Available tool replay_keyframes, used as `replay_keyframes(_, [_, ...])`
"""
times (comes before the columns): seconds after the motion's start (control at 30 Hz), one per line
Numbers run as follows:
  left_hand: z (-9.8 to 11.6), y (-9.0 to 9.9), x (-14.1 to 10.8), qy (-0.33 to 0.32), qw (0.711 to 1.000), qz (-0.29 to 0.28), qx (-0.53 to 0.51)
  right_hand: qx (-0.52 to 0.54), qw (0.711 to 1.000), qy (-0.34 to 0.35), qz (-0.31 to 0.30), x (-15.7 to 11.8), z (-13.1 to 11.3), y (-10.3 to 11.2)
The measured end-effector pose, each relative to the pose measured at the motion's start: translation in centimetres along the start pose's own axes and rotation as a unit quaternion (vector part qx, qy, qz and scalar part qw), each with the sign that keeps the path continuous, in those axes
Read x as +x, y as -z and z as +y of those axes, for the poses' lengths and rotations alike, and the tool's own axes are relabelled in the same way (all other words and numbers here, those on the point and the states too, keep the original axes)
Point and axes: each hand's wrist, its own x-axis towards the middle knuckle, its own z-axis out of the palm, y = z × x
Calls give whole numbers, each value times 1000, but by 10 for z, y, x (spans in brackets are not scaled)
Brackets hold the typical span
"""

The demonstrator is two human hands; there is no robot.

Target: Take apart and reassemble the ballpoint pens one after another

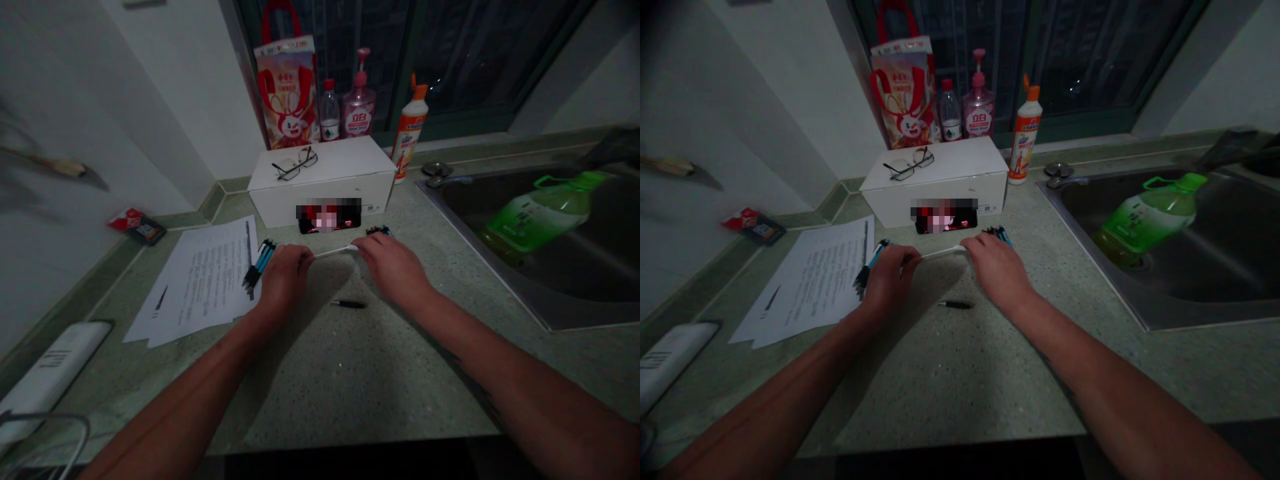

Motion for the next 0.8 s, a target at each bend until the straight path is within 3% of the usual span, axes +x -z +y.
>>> replay_keyframes(0.3, [5, -4, -9, -93, 995, -4, -45, -19, 990, 99, -97, -3, -6, -7])
replay_keyframes(0.5, [7, -7, -11, -64, 991, 106, -50, 1, 996, 54, -71, -5, -11, -3])
replay_keyframes(0.57, [9, -3, -11, -78, 990, 107, -43, 26, 998, 25, -47, -5, -12, 0])
replay_keyframes(0.6, [11, -1, -12, -97, 991, 83, -45, 38, 999, 13, -35, -4, -13, 1])
replay_keyframes(0.67, [16, 2, -13, -157, 986, -17, -58, 55, 998, 0, -18, -4, -13, 1])
replay_keyframes(0.73, [21, 3, -14, -219, 964, -138, -67, 58, 998, -2, -12, -4, -12, 1])
replay_keyframes(0.8, [26, 3, -14, -246, 942, -219, -63, 54, 998, -2, -12, -4, -12, 1])
